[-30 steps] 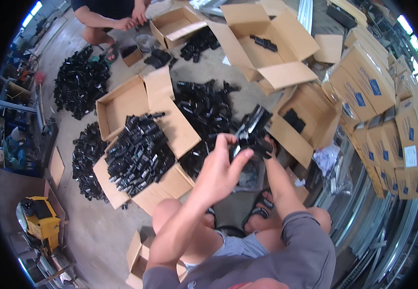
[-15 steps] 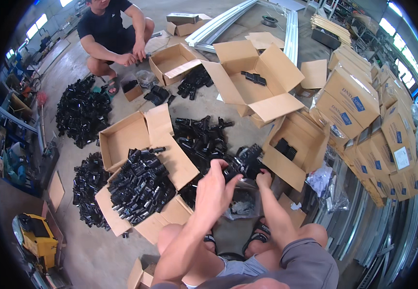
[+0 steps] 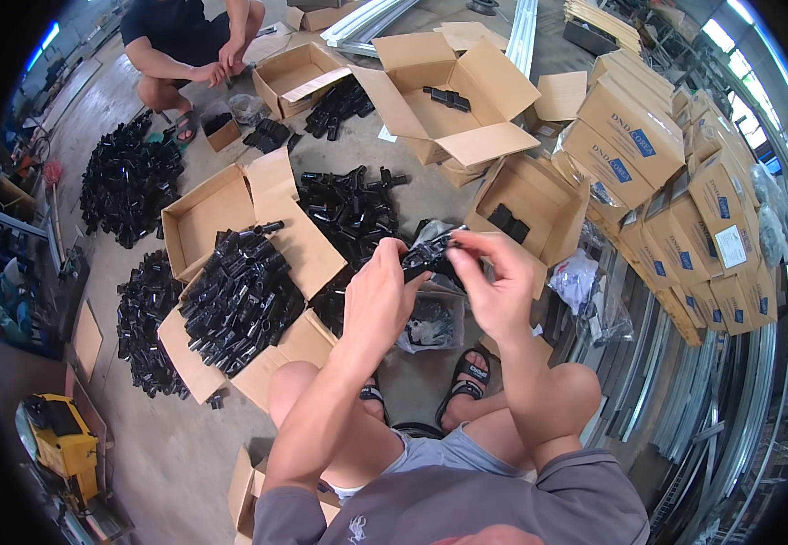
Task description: The person assembles black plastic joint components by hand, snapping pieces together and checking the fit before placing them into cardboard boxes on the floor.
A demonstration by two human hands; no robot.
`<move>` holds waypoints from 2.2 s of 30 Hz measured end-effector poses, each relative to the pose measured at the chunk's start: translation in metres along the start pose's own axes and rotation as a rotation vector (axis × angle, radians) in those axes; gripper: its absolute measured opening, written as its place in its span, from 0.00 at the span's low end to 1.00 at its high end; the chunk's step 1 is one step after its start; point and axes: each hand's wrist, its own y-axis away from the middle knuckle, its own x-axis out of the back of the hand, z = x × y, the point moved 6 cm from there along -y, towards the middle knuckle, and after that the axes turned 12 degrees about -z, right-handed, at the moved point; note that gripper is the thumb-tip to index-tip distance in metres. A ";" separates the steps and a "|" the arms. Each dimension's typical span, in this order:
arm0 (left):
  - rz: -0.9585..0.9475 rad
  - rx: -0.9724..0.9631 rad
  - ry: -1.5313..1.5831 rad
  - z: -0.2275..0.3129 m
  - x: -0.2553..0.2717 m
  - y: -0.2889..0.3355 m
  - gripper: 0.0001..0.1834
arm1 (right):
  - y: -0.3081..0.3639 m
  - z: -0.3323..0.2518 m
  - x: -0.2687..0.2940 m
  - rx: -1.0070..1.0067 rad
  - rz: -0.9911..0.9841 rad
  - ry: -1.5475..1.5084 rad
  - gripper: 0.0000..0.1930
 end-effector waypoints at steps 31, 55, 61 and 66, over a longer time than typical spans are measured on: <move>-0.240 -0.033 0.182 0.023 -0.026 0.003 0.23 | 0.019 0.043 0.046 -0.262 -0.031 -0.227 0.23; -0.389 0.173 0.514 0.023 -0.060 0.005 0.23 | 0.056 0.059 0.035 -0.589 -0.486 -0.157 0.20; -0.318 0.175 0.912 0.020 -0.066 0.013 0.23 | 0.058 0.057 0.038 -0.505 -0.503 -0.181 0.19; -0.376 0.203 1.009 0.010 -0.067 0.016 0.23 | 0.057 0.059 0.038 -0.468 -0.519 -0.235 0.18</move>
